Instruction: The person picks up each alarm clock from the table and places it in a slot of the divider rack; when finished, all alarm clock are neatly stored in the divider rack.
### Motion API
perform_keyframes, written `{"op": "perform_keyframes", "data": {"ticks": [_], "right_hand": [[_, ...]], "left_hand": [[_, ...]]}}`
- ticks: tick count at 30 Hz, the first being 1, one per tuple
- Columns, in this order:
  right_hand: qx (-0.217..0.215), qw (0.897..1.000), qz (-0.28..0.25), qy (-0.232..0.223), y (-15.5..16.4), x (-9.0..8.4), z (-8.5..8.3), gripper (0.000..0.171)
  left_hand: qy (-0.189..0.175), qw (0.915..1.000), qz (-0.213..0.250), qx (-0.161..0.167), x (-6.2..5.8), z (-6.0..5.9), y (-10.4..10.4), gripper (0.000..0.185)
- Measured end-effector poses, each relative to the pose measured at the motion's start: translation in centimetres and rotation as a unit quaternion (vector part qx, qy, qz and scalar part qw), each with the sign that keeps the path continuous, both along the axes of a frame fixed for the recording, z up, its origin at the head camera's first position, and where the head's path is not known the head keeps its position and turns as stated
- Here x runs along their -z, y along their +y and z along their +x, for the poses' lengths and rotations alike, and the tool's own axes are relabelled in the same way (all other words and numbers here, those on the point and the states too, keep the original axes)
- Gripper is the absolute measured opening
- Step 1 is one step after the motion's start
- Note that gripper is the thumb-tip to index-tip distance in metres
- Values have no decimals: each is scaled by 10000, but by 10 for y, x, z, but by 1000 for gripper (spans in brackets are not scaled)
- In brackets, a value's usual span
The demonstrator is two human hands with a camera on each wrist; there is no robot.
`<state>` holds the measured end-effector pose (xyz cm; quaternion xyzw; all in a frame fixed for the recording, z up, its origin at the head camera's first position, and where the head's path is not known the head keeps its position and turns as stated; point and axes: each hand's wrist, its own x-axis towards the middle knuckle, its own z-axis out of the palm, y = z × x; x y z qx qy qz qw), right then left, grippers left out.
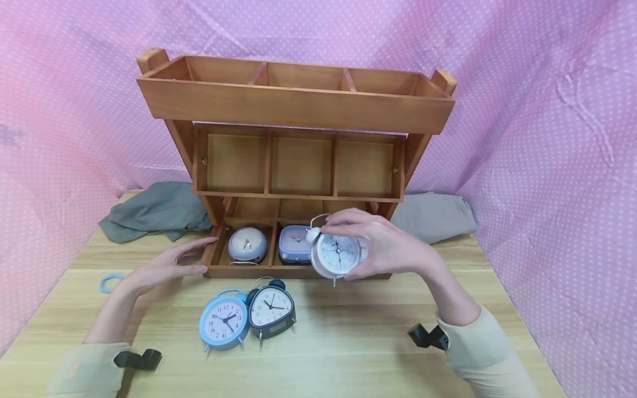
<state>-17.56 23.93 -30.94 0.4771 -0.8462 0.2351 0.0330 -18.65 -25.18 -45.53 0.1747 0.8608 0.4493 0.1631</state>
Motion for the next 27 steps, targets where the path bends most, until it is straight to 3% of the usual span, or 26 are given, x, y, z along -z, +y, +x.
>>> {"op": "perform_keyframes", "data": {"ticks": [9, 20, 27], "right_hand": [[215, 9994, -47, 272, 10, -30, -6, 89], [262, 9965, -338, 725, 17, -51, -16, 89], [429, 9933, -442, 979, 21, -61, -28, 89]], "left_hand": [[-72, 10000, -3, -35, 0, 0, 1, 68], [35, 9999, 38, 97, -1, 0, 1, 67], [-55, 10000, 71, 10, 2, -1, 0, 67]]}}
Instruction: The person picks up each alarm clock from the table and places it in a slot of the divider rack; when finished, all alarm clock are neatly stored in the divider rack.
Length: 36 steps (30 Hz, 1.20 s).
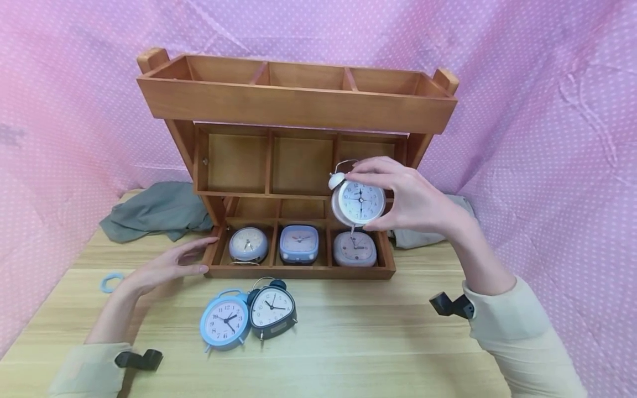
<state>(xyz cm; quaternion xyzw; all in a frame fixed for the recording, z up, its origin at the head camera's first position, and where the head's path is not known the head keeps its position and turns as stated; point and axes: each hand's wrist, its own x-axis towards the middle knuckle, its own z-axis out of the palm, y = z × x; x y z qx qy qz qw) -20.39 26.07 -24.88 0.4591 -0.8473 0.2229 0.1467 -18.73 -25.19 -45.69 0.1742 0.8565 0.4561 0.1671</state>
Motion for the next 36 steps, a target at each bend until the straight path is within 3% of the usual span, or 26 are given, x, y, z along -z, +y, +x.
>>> {"op": "perform_keyframes", "data": {"ticks": [11, 19, 24, 36], "right_hand": [[648, 9977, -60, 180, 4, -7, -14, 88], [765, 9963, 77, 388, 10, -5, -29, 84], [1002, 9943, 214, 297, 12, -5, -36, 82], [986, 9943, 397, 96, 15, 0, -46, 83]], "left_hand": [[0, 10000, -26, -34, 1, 1, 0, 68], [16, 10000, -75, -22, -2, 2, 0, 69], [12, 10000, -71, 11, -5, 3, -1, 68], [63, 10000, -64, -35, -1, 1, -1, 69]]}}
